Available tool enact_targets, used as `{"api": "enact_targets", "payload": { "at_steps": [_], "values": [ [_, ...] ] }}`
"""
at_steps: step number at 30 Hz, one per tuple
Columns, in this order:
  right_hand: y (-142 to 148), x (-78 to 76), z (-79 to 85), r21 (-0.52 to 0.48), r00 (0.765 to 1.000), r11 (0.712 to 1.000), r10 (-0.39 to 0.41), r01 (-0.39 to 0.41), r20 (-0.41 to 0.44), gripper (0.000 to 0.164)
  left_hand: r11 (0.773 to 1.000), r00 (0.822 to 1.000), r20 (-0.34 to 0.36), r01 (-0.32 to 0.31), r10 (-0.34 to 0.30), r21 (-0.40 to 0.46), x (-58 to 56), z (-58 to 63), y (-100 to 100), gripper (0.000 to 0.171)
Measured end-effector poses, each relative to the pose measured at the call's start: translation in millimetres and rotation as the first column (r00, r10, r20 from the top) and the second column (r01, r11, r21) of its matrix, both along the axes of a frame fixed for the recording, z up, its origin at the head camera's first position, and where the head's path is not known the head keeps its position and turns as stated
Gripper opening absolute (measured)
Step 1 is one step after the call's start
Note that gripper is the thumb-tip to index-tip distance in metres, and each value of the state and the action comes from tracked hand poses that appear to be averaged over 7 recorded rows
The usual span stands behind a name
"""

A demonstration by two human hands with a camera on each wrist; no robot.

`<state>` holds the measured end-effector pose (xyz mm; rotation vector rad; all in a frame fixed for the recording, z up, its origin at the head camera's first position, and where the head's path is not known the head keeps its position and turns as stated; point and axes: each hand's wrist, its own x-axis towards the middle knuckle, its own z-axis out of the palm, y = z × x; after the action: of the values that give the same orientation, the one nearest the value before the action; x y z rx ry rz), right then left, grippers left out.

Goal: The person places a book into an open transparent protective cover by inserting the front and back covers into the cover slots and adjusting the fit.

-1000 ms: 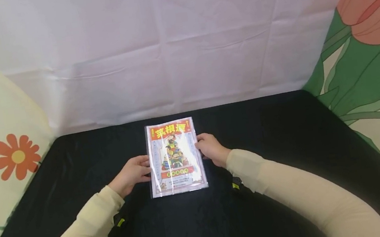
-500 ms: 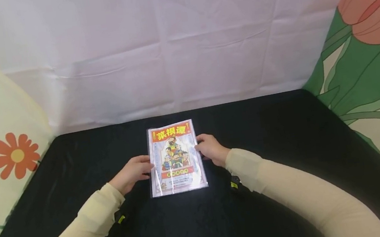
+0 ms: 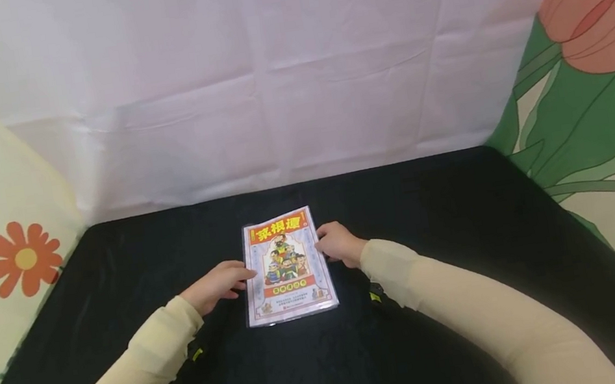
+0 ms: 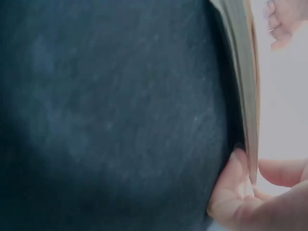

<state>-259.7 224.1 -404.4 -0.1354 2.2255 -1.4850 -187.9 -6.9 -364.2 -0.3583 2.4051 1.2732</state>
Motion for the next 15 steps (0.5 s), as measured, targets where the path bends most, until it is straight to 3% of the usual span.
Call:
{"api": "enact_targets", "payload": {
  "at_steps": [9, 15],
  "values": [
    [-0.7, -4.2, 1.0, 0.061, 0.999, 0.997, 0.047, -0.046, -0.023, 0.027, 0.999, 1.000, 0.012, -0.003, 0.003, 0.043, 0.0, 1.5, -3.2, 0.038],
    [0.6, -7.5, 0.8, 0.065, 0.997, 0.995, 0.074, -0.072, -0.032, 0.024, 0.997, 0.999, 0.009, -0.050, 0.050, 0.057, -3.0, 3.1, -0.9, 0.036]
  ]
}}
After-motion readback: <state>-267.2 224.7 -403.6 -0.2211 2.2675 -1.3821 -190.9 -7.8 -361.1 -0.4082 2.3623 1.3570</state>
